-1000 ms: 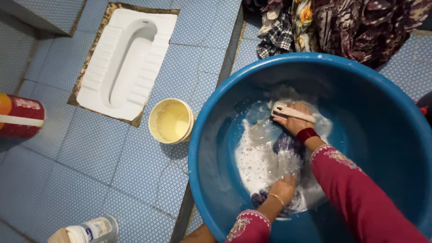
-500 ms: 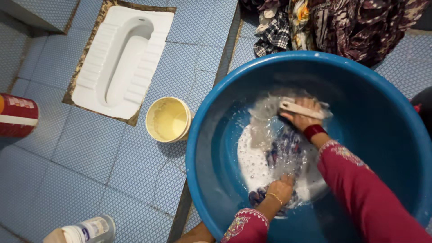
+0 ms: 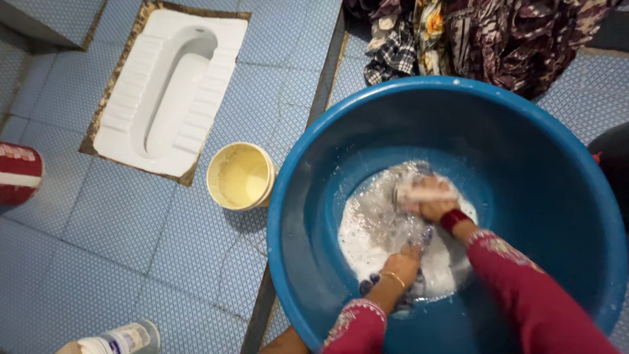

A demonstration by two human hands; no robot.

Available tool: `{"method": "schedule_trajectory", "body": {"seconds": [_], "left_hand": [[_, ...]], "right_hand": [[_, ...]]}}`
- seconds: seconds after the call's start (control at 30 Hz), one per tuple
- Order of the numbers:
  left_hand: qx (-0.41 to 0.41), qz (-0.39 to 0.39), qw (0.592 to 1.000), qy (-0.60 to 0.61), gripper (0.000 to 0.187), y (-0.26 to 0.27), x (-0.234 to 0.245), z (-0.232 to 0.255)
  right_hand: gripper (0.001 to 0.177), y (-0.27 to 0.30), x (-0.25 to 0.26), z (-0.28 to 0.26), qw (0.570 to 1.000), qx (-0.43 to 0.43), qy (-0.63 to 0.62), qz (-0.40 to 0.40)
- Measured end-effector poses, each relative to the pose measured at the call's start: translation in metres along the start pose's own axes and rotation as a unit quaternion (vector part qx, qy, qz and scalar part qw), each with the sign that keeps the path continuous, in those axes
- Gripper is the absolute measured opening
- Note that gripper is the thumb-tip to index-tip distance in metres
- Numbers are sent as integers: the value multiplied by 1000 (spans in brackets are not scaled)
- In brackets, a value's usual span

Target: The person scrubs a dark patterned cloth in a blue basin filled with soapy water using a white scrubbing brush. They rinse the cloth by pouring water from a small yellow cup and then wring it out. Finally, they use the brush to scrub the tiled floor near the basin.

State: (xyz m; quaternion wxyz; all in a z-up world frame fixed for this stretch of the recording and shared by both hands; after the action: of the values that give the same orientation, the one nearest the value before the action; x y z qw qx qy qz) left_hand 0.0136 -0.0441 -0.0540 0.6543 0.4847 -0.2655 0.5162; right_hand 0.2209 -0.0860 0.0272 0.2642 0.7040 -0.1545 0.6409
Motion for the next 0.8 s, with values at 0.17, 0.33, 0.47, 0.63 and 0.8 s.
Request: {"method": "schedule_trajectory", "body": {"seconds": [0.17, 0.33, 0.47, 0.63, 0.8], "left_hand": [[14, -2, 1000, 22, 48, 1, 11, -1], [33, -104, 994, -18, 26, 2, -21, -6], [9, -10, 1000, 12, 28, 9, -5, -5], [10, -1, 1000, 11, 57, 8, 22, -4], [20, -68, 997, -40, 43, 3, -2, -7]], "right_hand": [[74, -7, 20, 14, 981, -163, -86, 51], [87, 44, -2, -49, 984, 64, -163, -33], [91, 14, 1, -24, 986, 113, -74, -102], [80, -15, 28, 13, 985, -150, -67, 49], [74, 15, 17, -26, 994, -62, -85, 13]]}}
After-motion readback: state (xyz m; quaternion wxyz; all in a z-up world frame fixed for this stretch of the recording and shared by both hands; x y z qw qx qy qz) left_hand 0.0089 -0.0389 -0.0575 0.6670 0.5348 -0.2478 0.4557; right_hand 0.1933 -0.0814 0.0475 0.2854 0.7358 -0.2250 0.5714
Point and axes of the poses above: each hand's wrist, its own y-axis away from the middle knuckle, its own x-axis out of the back of the hand, z = x × y, the point moved 4 cm from there along -y, towards the middle knuckle, and after that the axes turned 11 degrees about x, right-handed, at the moved point
